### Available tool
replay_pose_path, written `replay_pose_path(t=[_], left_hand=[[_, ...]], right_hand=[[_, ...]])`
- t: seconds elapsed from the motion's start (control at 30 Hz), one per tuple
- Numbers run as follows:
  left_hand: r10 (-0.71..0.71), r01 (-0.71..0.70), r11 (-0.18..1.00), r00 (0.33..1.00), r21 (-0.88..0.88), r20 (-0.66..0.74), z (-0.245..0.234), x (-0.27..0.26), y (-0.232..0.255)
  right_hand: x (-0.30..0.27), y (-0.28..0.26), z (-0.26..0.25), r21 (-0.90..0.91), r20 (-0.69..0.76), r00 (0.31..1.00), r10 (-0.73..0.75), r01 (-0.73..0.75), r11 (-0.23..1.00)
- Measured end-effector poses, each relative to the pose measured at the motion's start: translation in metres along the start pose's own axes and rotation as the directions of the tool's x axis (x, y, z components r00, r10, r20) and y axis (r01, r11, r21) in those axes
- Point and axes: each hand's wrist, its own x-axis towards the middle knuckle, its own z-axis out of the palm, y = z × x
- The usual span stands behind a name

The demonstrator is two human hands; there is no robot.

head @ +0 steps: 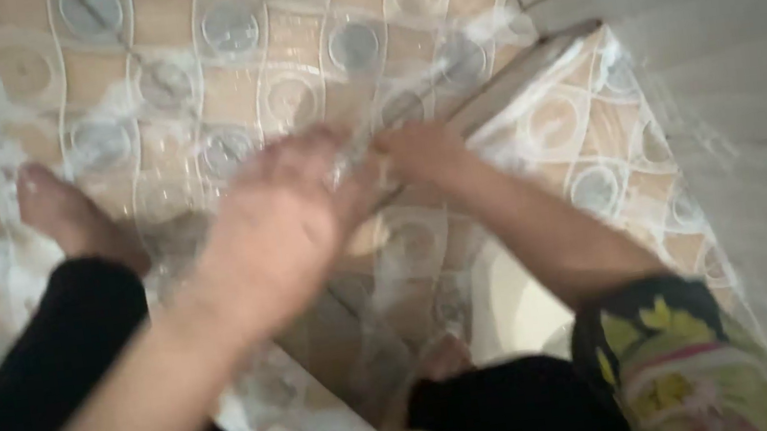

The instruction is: Scrubbing a squat toilet and surrounding tiles with a brush and soapy water.

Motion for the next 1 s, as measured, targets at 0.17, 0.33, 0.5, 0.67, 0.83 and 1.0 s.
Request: replay_pose_path(t=[0.17,0.33,0.5,0.67,0.83,1.0], left_hand=[[-0.197,0.204,0.969,0.978,-0.137,0.065,-0.017,-0.018,0.031],[-0.187,0.193,0.98,0.975,-0.045,0.117,-0.003,-0.038,0.024],[-0.25,0.248,0.968,0.966,0.046,0.065,0.013,-0.072,-0.003],[-0.383,0.367,0.914,0.921,-0.171,-0.07,0.011,-0.144,-0.002],[-0.525,0.516,0.85,0.848,-0.107,-0.078,0.013,-0.2,-0.014],[-0.566,0.556,0.824,0.817,-0.108,-0.109,0.006,-0.213,-0.021]], right_hand=[[0.016,0.154,-0.064,-0.463,-0.134,0.93,0.342,-0.364,0.808],[-0.004,0.161,-0.09,-0.4,-0.155,0.931,0.329,-0.364,0.841],[0.036,0.032,0.003,-0.427,0.017,0.994,0.111,-0.093,0.899],[0.075,0.022,0.031,-0.299,0.255,0.965,-0.056,0.134,0.945],[0.085,0.148,-0.013,-0.661,0.146,0.92,0.363,-0.182,0.728],[0.12,0.031,0.109,-0.393,0.252,0.965,-0.077,0.175,0.903]])
